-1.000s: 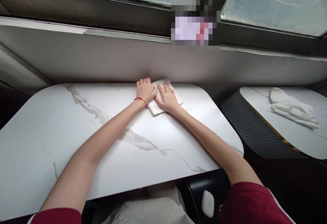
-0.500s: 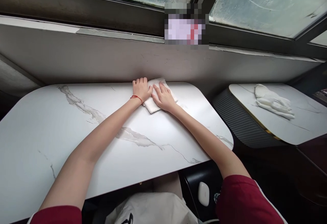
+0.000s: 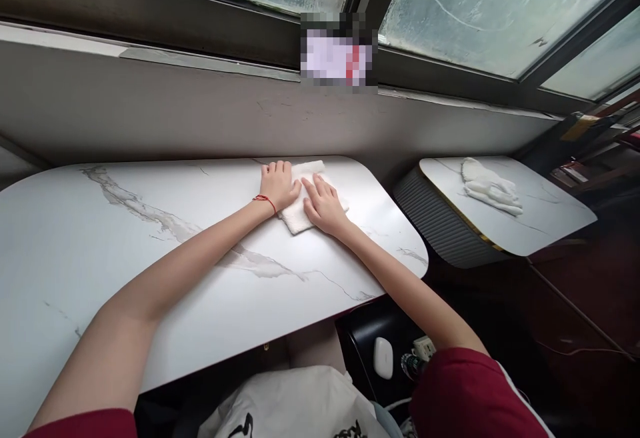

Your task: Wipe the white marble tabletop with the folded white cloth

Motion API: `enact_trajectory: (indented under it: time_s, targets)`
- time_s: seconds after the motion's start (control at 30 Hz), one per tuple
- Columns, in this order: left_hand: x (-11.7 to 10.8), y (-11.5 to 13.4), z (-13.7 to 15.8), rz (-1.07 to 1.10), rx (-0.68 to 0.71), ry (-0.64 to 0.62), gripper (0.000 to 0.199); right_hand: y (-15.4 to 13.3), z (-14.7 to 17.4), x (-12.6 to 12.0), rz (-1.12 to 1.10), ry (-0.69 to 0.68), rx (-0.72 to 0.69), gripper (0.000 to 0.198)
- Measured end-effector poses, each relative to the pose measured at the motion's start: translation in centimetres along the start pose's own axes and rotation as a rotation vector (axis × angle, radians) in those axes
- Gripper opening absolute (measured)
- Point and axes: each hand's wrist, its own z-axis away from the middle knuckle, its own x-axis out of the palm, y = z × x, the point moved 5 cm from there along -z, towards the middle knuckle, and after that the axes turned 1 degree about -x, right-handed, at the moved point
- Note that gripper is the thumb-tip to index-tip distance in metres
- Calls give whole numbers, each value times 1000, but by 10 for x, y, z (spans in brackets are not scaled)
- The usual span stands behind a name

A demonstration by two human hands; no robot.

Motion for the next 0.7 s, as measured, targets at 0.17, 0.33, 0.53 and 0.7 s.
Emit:
enact_trajectory:
  time_s: [0.17, 0.33, 0.53, 0.7]
  targets:
    - [-1, 53, 37, 61, 158, -54, 40, 6, 72, -26, 35, 27, 40, 56]
    - [-2, 105, 86, 123, 311, -112, 59, 12, 141, -49, 37, 81, 64, 55]
    - [5, 144, 124, 158, 454, -124, 72, 28, 182, -65, 14, 44, 48, 60]
    - [12, 150, 119, 192, 469, -80, 72, 46, 170, -62, -23, -32, -21, 63]
